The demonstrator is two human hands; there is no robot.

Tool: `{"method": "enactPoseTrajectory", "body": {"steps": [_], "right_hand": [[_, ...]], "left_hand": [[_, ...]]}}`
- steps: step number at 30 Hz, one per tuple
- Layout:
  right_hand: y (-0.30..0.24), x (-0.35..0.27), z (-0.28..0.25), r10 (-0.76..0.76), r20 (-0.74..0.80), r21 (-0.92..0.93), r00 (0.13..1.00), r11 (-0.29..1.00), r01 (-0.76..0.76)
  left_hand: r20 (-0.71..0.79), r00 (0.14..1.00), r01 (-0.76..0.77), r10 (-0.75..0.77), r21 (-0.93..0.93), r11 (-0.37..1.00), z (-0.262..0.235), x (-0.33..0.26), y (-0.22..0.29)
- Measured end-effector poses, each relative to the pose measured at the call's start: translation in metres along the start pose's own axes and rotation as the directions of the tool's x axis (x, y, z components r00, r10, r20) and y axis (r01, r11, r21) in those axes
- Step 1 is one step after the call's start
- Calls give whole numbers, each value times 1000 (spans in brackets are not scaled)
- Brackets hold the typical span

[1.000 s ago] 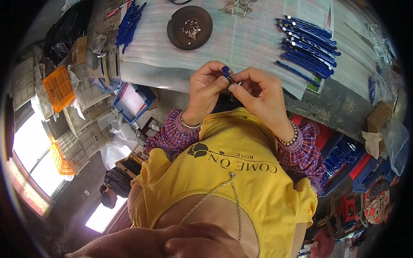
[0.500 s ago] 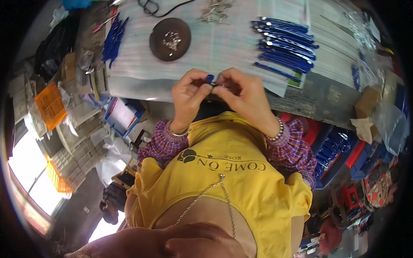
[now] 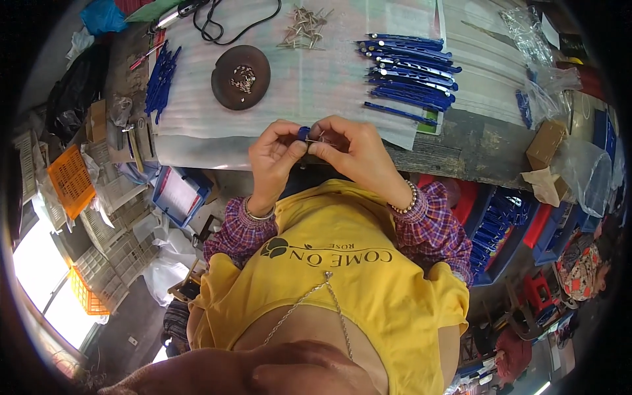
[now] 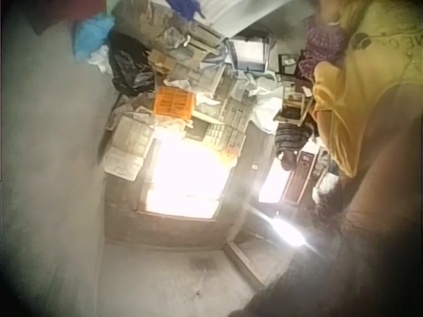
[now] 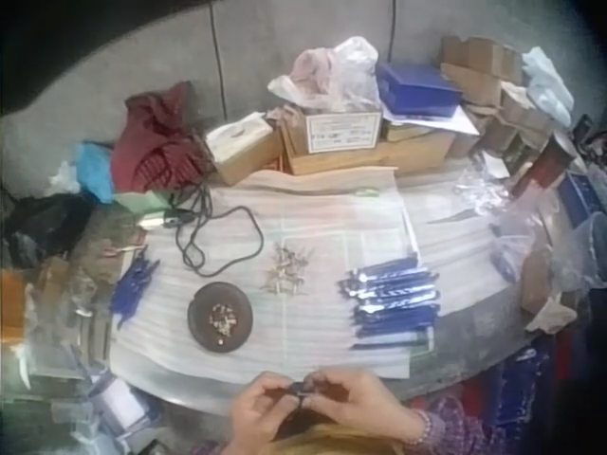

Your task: Assembling components of blue pens at a workbench.

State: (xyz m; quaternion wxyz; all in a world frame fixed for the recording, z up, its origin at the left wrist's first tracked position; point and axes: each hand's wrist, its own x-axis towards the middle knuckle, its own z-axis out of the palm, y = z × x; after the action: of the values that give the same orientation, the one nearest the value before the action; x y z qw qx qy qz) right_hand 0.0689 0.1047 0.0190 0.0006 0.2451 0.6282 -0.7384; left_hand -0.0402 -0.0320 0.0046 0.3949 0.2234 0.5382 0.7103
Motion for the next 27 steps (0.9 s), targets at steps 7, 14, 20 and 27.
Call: {"method": "enactPoseTrajectory", "body": {"steps": [7, 14, 20, 27], "right_hand": [[9, 3, 8, -120, -141, 92, 983, 987, 133], [9, 3, 7, -63, -120, 68, 991, 995, 71], [8, 5, 7, -136, -129, -120, 982, 985, 121], [-2, 7, 11, -283, -250, -302, 926, 931, 203]], "left_hand": [[-24, 995, 98, -99, -27, 995, -1, -1, -1], [-57, 991, 122, -124, -38, 992, -1, 1, -5], [-34, 977, 208, -209, -39, 977, -3, 1, -1], [-27, 976, 215, -217, -69, 974, 0, 1, 1]]}}
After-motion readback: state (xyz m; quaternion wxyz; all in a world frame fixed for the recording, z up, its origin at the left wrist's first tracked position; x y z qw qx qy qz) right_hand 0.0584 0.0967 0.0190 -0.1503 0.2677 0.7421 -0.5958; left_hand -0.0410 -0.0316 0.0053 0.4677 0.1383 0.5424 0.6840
